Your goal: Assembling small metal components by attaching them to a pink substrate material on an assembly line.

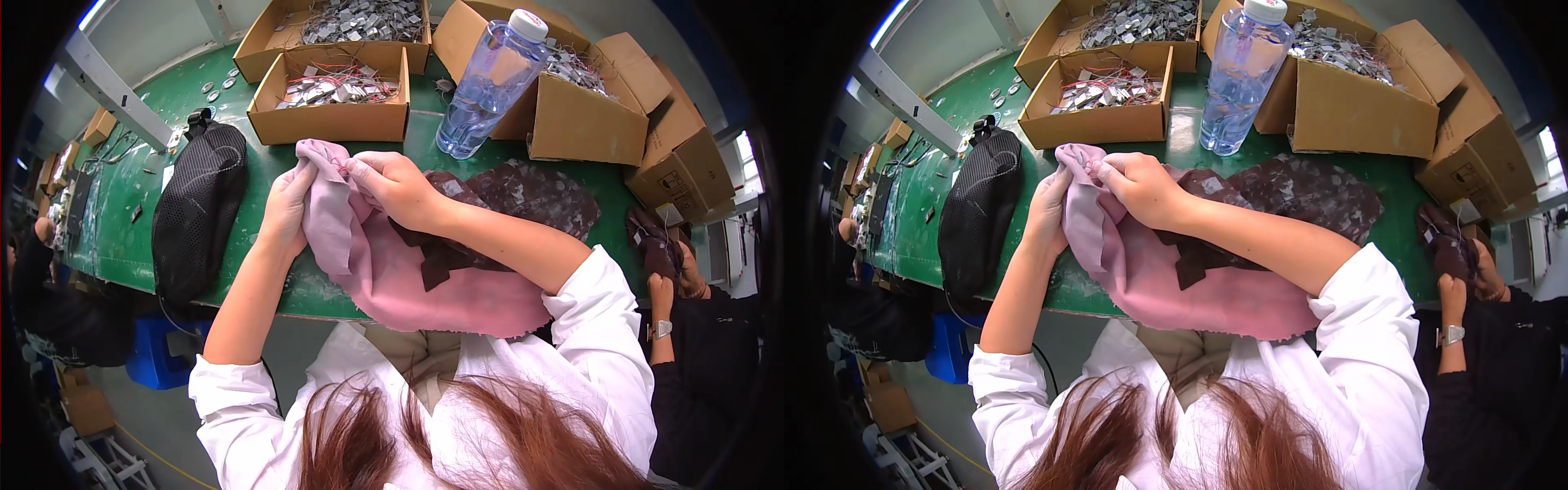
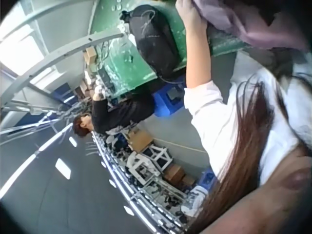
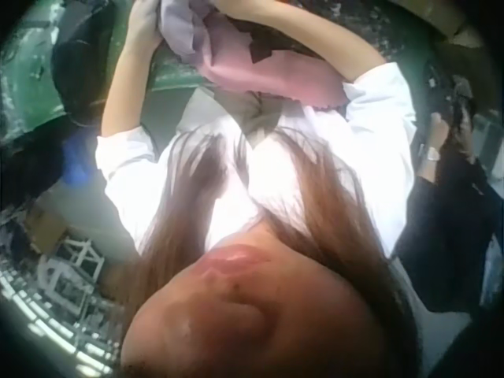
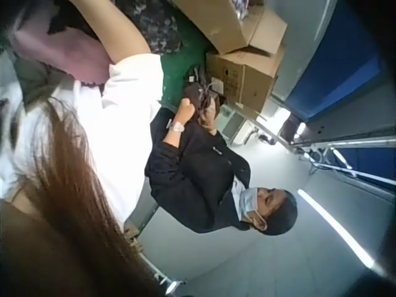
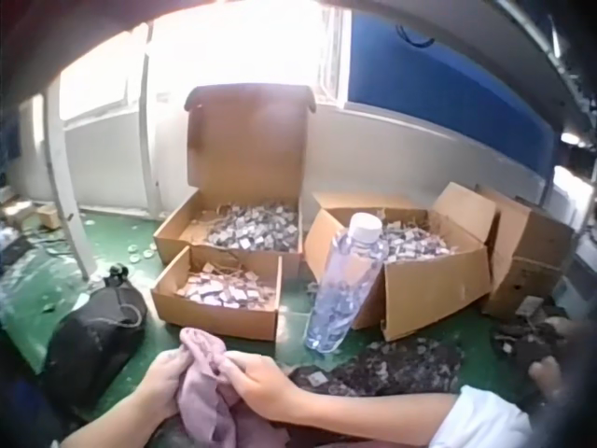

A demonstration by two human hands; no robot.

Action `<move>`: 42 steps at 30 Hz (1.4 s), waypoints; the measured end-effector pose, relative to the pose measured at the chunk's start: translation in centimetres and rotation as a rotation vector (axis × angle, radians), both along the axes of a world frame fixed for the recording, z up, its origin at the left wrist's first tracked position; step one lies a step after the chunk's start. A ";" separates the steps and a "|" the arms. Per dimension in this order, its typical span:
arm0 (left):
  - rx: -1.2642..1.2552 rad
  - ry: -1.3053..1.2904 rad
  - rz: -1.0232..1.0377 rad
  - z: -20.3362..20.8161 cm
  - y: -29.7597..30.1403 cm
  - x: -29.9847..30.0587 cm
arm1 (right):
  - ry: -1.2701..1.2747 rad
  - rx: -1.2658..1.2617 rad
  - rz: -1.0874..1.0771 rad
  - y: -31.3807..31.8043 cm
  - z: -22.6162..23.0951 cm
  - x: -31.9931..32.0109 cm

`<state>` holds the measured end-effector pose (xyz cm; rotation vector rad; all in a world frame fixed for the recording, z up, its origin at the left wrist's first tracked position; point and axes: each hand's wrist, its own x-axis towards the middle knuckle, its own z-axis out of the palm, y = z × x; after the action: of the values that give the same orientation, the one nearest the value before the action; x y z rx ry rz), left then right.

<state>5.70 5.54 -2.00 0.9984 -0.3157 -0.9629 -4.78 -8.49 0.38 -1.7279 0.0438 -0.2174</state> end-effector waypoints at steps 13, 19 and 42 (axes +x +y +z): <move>-0.016 -0.123 0.061 0.7 -0.3 -0.9 | -0.074 -0.032 -0.011 0.1 -0.9 0.0; -0.036 -0.046 0.013 1.7 -0.6 -1.7 | 0.037 0.216 -0.031 -0.1 -0.3 -0.2; 0.033 -0.195 0.083 0.3 -0.3 -1.2 | 0.003 0.118 0.120 1.3 -1.6 0.4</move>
<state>4.48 5.20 -1.69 1.1298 -0.4187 -0.7989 -4.37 -7.18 -1.18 -1.6073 -0.0443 -0.1214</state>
